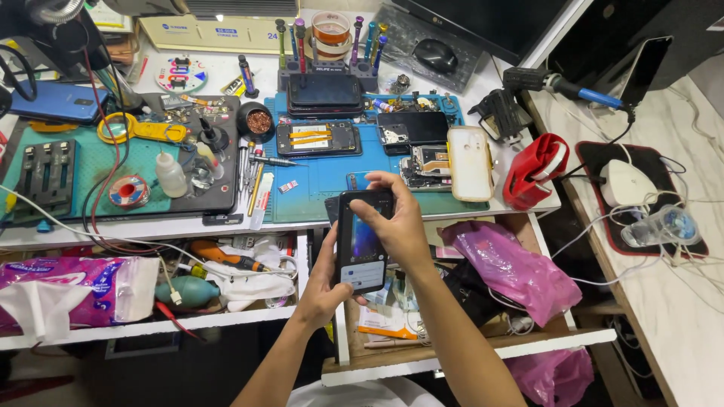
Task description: Testing the functionality of a smartphone by navigating through menus and checking settings at a repair bench
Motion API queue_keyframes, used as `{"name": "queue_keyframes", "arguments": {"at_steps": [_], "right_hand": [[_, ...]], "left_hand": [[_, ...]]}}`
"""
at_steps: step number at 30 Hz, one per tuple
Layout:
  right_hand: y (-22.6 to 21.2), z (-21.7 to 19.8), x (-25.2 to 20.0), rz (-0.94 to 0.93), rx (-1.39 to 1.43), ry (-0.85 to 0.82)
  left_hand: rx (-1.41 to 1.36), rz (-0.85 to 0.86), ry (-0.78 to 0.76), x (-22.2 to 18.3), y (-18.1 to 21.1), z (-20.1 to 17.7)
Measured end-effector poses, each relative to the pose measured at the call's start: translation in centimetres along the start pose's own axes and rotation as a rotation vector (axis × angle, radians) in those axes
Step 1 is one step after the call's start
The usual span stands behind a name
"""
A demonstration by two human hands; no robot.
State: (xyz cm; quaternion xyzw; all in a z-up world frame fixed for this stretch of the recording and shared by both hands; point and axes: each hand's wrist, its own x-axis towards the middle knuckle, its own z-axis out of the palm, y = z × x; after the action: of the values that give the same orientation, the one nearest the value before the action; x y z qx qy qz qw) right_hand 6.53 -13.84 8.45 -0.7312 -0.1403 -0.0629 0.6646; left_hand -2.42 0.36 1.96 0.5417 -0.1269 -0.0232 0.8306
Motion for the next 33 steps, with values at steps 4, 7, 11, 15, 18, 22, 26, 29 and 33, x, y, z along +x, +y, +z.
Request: {"name": "queue_keyframes", "arguments": {"at_steps": [4,7,11,15,18,22,26,29,33], "right_hand": [[-2.4,-1.6,0.2,0.142,-0.015,-0.018],[2.1,-4.6,0.0,0.175,-0.015,0.182],[9.3,-7.4,-2.6,0.226,0.0,0.354],[15.0,-7.3,-5.4,0.542,0.213,0.34],[14.5,-5.6,-6.4,0.717,0.46,0.224],[16.3,-4.1,-6.2,0.812,0.668,0.128],[16.0,-2.9,-6.0,0.82,0.687,0.165],[14.2,-2.5,-5.9,0.796,0.686,0.186],[14.6,-2.2,-7.2,0.673,0.489,0.336]], "left_hand": [[-0.072,0.031,0.006,0.2,-0.2,-0.5],[-0.005,0.071,0.019,1.4,-1.5,-2.5],[-0.117,0.047,0.038,1.3,-0.3,-1.8],[-0.15,0.051,0.112,2.4,-0.9,-2.5],[-0.187,0.041,0.13,3.3,0.1,-2.0],[-0.133,0.09,0.156,4.6,-2.4,-3.7],[-0.155,0.102,0.16,4.5,0.2,-1.6],[-0.202,0.066,0.143,4.9,-1.4,-3.1],[-0.229,0.044,0.125,4.9,-1.6,-3.3]]}}
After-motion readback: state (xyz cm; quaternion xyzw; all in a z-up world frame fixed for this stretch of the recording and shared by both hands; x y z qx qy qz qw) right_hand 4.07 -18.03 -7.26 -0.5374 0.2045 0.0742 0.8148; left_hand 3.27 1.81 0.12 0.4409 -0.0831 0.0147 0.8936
